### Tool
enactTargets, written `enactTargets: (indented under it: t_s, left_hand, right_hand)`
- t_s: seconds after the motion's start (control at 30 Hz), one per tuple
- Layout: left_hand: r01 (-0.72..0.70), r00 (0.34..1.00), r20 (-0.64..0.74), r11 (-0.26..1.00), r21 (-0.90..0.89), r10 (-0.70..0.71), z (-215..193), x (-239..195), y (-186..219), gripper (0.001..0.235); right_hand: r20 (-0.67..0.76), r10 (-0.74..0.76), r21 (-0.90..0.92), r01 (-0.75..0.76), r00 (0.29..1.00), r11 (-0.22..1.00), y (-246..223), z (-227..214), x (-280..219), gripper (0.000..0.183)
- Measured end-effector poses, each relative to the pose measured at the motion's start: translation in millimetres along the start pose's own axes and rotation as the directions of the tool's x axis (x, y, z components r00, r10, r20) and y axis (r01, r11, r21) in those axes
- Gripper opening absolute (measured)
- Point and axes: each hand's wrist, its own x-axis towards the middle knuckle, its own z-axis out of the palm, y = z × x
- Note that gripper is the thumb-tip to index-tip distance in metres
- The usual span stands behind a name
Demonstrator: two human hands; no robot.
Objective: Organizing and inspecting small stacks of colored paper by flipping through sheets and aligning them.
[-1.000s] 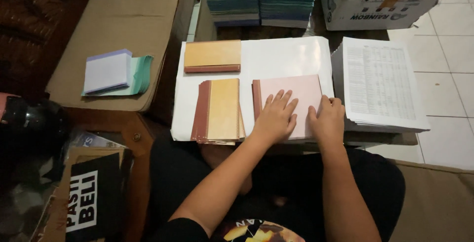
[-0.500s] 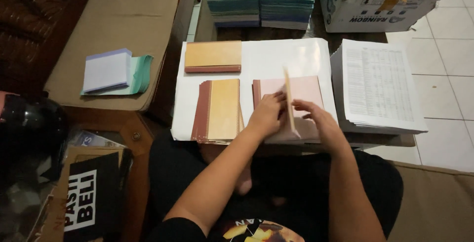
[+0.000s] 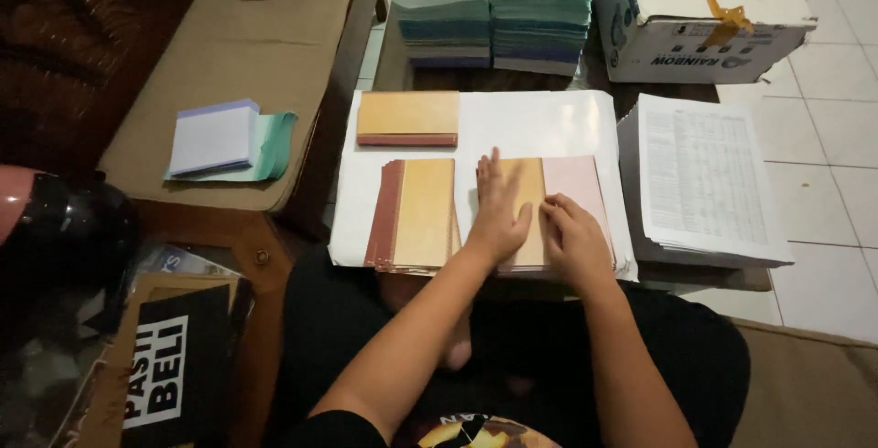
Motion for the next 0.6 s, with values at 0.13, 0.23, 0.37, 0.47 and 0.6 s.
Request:
enactTargets:
  t_s: [0.13,0.23,0.37,0.47,0.6]
  left_hand:
    - [-0.078,0.966,0.258,0.929,0.362,-0.02,5.3,5.0,15.7,0.05]
    - [-0.086,0.978,0.21,0.928,0.363,0.008,16.3,8.3,4.9,0.054]
    - [-0.119,0.985,0.165,0.889,0.442,0.051,3.1,11.6,12.6,0.057]
    - [-0.112,0.989,0.132,0.9,0.422,0.061,2.9,10.8,13.9,0.058]
    - [-0.109,0.991,0.121,0.901,0.421,0.063,8.8,9.6,9.3,0.057]
  right_hand:
    - [0.007,-0.001,-0.029,0.001,1.0,1.0,2.3,2.7,-6.6,0.036]
    - [0.022,-0.068,-0.16,0.071,0.997,0.985,16.1,11.1,-16.8,0.046]
    - [0.073,-0.112,-0.247,0.127,0.991,0.961,30.1,23.2,-32.2,0.054]
    - [0.15,-0.114,-0.249,0.149,0.982,0.957,28.5,18.2,-24.2,0.062]
    - [0.286,-0.022,-0.366,0.131,0.958,0.922,66.8,46.4,10.1,0.07]
